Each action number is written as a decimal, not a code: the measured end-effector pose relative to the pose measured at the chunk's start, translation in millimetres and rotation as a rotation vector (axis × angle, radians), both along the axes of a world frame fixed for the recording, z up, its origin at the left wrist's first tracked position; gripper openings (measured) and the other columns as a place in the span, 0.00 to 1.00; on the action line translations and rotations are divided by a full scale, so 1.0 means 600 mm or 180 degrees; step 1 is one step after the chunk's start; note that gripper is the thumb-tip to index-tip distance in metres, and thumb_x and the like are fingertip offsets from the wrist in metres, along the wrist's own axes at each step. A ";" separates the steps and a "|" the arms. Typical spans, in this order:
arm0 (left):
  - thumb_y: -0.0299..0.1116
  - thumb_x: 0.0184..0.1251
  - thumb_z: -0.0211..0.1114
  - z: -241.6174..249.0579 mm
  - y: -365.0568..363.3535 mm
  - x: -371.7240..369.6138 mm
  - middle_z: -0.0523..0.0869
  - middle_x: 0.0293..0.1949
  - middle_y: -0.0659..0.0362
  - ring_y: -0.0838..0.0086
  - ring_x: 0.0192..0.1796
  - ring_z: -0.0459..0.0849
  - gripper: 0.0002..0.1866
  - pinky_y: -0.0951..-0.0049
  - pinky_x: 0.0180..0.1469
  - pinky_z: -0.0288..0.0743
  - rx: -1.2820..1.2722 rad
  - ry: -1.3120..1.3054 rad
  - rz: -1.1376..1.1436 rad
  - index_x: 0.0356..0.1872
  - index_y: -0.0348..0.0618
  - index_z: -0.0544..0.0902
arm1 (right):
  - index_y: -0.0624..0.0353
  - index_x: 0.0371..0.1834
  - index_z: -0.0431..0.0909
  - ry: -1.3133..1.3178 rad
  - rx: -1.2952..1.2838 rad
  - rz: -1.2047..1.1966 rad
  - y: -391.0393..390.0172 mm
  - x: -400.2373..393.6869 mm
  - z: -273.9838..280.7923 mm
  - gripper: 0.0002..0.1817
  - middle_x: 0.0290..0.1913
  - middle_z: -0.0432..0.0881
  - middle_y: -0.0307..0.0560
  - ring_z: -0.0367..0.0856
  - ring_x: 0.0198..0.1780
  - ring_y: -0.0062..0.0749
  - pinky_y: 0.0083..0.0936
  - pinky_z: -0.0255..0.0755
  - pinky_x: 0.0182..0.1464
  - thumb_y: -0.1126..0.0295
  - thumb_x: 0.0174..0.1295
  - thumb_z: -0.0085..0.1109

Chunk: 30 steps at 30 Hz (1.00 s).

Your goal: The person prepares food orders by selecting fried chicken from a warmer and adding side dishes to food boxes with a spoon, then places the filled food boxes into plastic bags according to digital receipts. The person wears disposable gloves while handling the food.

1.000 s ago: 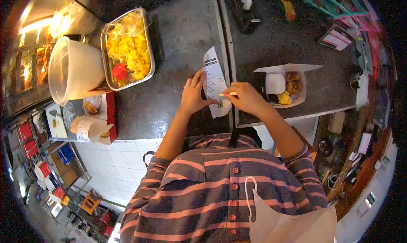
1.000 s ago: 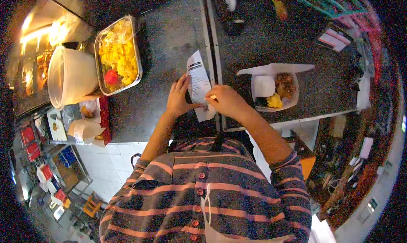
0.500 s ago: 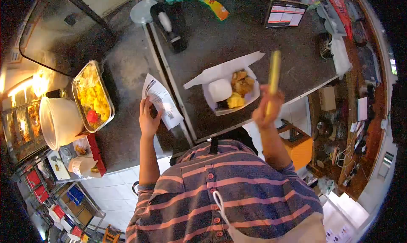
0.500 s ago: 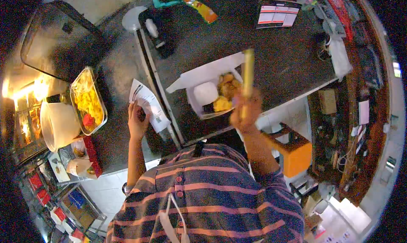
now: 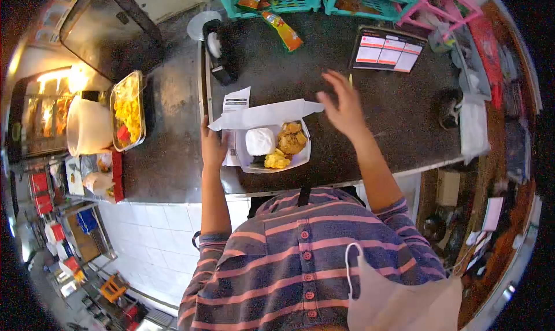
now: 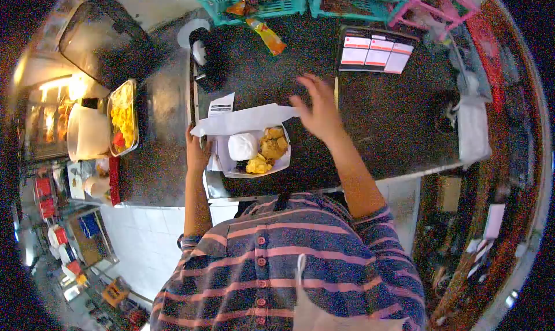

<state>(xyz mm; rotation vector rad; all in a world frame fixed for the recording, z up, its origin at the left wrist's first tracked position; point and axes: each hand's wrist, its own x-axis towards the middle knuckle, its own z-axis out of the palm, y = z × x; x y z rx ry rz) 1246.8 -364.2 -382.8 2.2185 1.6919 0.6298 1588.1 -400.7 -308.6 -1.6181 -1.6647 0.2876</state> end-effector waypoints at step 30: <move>0.44 0.63 0.52 0.082 -0.072 0.036 0.81 0.32 0.57 0.76 0.35 0.77 0.22 0.77 0.38 0.70 -0.2885 -0.2368 0.0507 0.44 0.31 0.76 | 0.63 0.44 0.75 0.1283 -0.2570 -0.0130 -0.080 -0.084 -0.101 0.25 0.37 0.80 0.53 0.78 0.40 0.37 0.29 0.69 0.42 0.51 0.56 0.51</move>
